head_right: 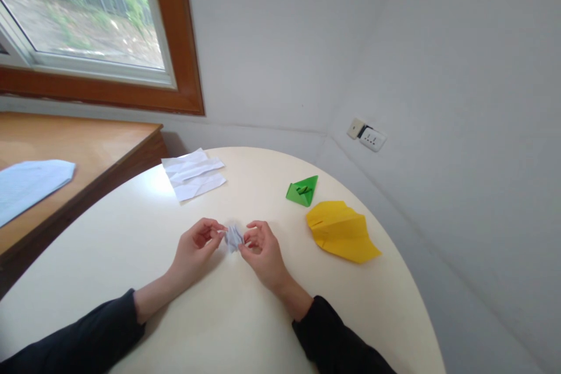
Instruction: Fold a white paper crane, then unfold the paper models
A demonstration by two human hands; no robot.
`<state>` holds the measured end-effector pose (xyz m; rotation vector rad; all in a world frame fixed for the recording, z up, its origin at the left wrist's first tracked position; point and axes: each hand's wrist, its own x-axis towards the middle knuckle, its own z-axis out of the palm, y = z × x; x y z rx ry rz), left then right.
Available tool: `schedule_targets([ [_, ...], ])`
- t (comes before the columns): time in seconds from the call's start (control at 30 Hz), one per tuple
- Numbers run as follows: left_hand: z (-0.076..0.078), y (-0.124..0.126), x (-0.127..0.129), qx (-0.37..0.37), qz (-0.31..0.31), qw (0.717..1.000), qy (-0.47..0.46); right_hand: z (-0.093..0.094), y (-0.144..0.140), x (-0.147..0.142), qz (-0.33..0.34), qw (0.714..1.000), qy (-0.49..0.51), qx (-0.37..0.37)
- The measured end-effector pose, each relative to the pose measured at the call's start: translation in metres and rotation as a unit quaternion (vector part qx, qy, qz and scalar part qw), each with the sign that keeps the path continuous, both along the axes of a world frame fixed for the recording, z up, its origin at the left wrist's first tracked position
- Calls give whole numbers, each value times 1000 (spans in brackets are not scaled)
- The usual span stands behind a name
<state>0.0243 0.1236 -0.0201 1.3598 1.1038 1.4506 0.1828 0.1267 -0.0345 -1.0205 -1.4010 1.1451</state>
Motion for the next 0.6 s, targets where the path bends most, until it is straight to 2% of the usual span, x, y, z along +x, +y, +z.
schedule_targets([
  [0.23, -4, -2, 1, 0, -38, 999, 8, 3, -5, 1, 6, 984, -149, 100],
  [0.4, 0, -3, 1, 23, -57, 998, 12, 3, -5, 0, -3, 975, -176, 134],
  [0.6, 3, -5, 0, 18, -83, 996, 7, 2, -7, 0, 39, 971, -172, 161],
])
